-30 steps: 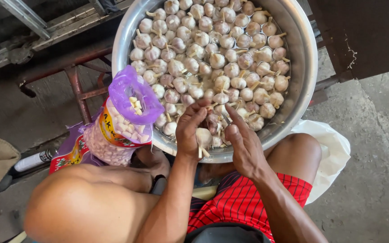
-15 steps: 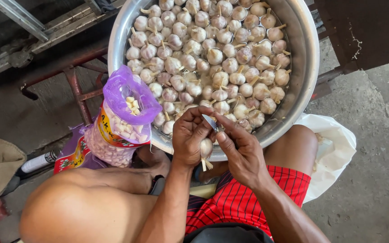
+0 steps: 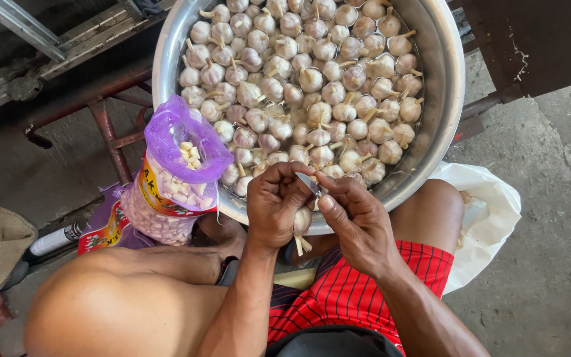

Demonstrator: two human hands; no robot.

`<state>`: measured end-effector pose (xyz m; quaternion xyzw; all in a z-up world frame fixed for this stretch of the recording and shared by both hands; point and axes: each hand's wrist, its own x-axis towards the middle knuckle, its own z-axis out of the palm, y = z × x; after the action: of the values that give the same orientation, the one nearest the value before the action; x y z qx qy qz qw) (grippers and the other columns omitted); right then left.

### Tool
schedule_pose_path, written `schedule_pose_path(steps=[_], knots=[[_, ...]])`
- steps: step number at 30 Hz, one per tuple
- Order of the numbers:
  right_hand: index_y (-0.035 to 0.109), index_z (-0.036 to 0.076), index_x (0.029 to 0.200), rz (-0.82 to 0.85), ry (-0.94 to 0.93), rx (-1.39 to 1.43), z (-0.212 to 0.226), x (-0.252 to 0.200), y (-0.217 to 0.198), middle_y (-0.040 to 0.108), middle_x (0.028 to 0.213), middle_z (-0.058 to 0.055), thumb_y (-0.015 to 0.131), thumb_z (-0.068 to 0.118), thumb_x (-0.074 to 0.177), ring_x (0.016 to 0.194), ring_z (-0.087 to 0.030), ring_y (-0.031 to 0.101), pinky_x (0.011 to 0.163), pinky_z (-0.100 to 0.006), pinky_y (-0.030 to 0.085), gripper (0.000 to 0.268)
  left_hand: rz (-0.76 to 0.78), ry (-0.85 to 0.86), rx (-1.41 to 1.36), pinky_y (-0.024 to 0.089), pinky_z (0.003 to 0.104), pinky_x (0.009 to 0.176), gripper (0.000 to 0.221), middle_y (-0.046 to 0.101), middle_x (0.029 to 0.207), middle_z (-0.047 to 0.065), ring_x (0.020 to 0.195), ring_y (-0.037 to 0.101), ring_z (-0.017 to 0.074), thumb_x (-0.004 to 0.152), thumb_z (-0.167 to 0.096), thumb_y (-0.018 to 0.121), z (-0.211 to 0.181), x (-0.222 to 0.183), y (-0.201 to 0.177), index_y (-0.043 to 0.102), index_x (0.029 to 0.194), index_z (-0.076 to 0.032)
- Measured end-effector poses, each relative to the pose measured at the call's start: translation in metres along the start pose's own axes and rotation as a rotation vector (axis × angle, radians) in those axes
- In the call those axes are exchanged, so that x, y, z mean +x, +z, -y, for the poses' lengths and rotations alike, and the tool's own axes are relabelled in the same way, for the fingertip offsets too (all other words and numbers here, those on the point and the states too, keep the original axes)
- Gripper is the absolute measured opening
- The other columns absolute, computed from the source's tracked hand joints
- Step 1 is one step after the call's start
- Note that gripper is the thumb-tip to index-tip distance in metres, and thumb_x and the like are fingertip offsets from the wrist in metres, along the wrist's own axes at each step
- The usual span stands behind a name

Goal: Peeling garlic bulbs manually using a knife to trim the ends.

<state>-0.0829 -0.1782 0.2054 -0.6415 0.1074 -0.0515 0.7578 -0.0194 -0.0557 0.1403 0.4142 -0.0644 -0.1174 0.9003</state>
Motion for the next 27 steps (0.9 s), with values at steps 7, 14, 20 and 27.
schedule_pose_path(steps=[7, 14, 20, 27], knots=[[0.065, -0.004, 0.127, -0.031, -0.006, 0.052, -0.015, -0.006, -0.003, 0.055, 0.064, -0.007, 0.063, 0.009, 0.1, 0.057, -0.008, 0.048, 0.05, -0.021, 0.042, 0.029, 0.025, 0.054, 0.151, 0.05, 0.022, 0.048, 0.02, 0.063, 0.063, 0.013, 0.052, 0.057, 0.0084, 0.087, -0.002, 0.079, -0.021, -0.001, 0.013, 0.07, 0.099, 0.012], [0.063, 0.002, 0.116, -0.035, 0.229, 0.348, -0.029, 0.008, -0.011, 0.045, 0.065, -0.006, 0.06, 0.012, 0.104, 0.051, -0.01, 0.043, 0.041, -0.019, 0.035, 0.016, 0.03, -0.149, -0.033, 0.047, 0.027, 0.045, 0.035, 0.067, 0.074, 0.02, 0.049, 0.058, 0.0173, 0.089, -0.009, 0.079, 0.012, 0.007, -0.022, 0.064, 0.114, 0.01], [0.06, 0.013, 0.104, -0.155, 0.485, 0.437, -0.049, 0.034, -0.021, 0.043, 0.064, -0.001, 0.061, 0.022, 0.105, 0.049, -0.009, 0.044, 0.039, -0.017, 0.032, 0.009, -0.316, -0.616, -0.306, 0.04, 0.025, 0.049, 0.059, 0.075, 0.081, 0.01, 0.061, 0.068, 0.019, 0.096, -0.067, 0.053, 0.059, 0.005, -0.072, 0.068, 0.107, -0.011], [0.058, 0.013, 0.107, -0.348, 0.434, 0.304, -0.081, 0.04, -0.04, 0.048, 0.064, -0.003, 0.066, 0.024, 0.103, 0.047, -0.011, 0.045, 0.039, -0.021, 0.034, 0.013, -0.419, -0.547, 0.261, 0.054, 0.024, 0.035, 0.026, 0.062, 0.076, 0.012, 0.042, 0.06, 0.0156, 0.086, -0.01, 0.075, 0.042, 0.009, -0.041, 0.072, 0.11, 0.001]])
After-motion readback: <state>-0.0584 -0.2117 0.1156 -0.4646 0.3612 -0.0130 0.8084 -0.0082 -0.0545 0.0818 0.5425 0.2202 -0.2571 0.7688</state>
